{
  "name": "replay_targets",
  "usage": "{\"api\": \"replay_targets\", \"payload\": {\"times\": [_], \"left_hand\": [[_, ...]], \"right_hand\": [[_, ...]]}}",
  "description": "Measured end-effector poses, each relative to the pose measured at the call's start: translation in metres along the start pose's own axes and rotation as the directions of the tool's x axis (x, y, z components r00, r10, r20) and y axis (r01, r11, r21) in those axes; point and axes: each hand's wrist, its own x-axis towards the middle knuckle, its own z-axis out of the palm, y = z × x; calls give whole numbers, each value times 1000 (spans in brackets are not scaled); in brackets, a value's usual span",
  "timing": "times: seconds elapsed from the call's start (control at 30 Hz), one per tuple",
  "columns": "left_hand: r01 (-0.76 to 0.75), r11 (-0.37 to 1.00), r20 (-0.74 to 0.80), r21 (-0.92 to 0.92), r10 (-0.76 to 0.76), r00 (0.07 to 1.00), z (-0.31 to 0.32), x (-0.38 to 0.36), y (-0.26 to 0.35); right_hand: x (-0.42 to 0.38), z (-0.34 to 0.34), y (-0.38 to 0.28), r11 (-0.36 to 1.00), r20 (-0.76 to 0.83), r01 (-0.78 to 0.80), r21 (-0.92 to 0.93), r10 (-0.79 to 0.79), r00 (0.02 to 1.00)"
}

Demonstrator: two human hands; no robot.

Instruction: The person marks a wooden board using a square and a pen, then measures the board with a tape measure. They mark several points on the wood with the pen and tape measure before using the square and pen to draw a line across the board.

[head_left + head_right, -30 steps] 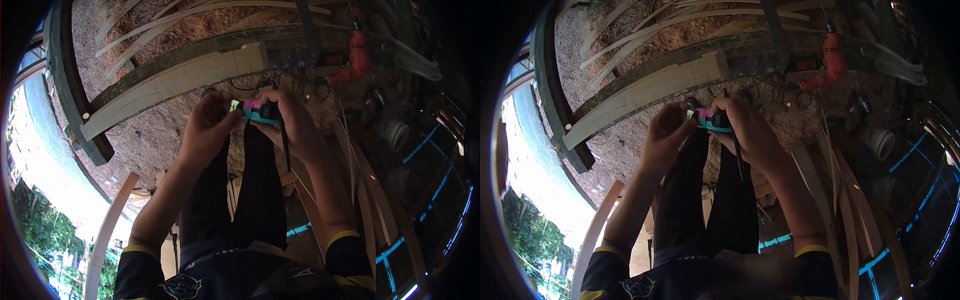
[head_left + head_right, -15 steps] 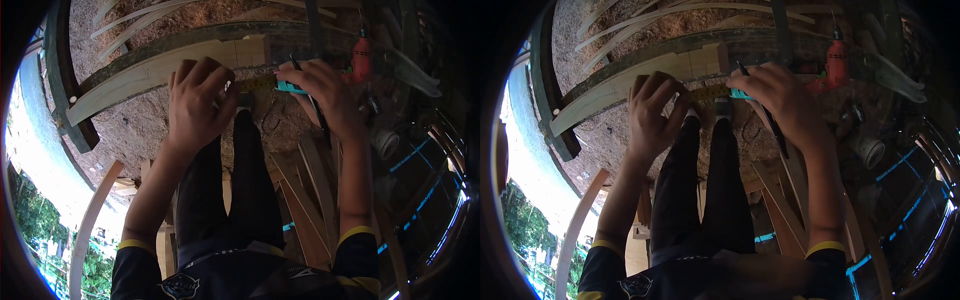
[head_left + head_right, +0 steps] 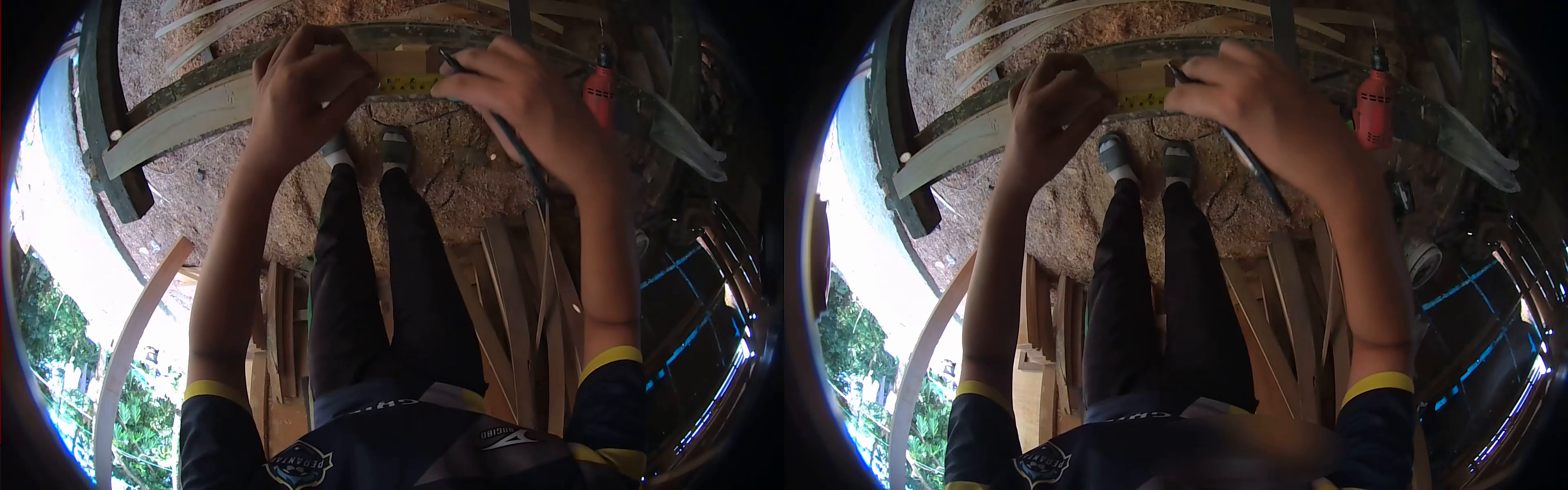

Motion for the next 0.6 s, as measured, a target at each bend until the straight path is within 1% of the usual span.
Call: {"api": "replay_targets", "payload": {"times": [0.03,0.07,0.1,0.13,0.17,0.23,0.27,0.33,0.37,0.43,0.47,0.53,0.57,0.6], "left_hand": [[-35,999,-21,10,35,999,3,0,0],[-23,1000,-11,3,23,1000,7,-1,-2],[73,992,32,-106,-70,997,9,0,-7],[170,963,80,-210,-157,984,10,2,-9],[177,961,81,-212,-163,983,11,2,-10],[314,907,226,-279,-256,940,9,9,-9],[317,907,223,-279,-260,940,9,10,-12],[317,918,294,-239,-243,925,8,11,-18],[320,917,291,-239,-247,925,9,9,-19],[392,870,282,-299,-312,907,10,10,-13],[392,870,281,-299,-313,907,8,10,-10],[395,918,252,-41,-373,893,-5,21,14],[394,918,253,-44,-371,893,-4,22,15],[406,914,249,-7,-391,886,-3,22,17]], "right_hand": [[1,-1,5,999,-13,52,-15,-53,999],[3,-7,8,999,-3,48,-1,-48,999],[10,-16,13,999,142,24,40,-29,989],[15,-23,16,997,285,-3,73,-18,958],[19,-25,16,997,290,-1,77,-21,957],[25,-27,15,984,330,-92,150,38,943],[25,-25,17,985,331,-87,150,33,943],[26,-22,21,986,249,11,163,-53,967],[28,-22,21,986,252,16,164,-57,966],[30,-22,22,974,281,-10,227,-56,958],[30,-19,24,974,282,-9,227,-57,958],[28,-16,26,980,296,-2,201,-59,953],[28,-17,24,980,297,-4,199,-56,953],[29,-20,20,979,308,-34,203,-31,951]]}}
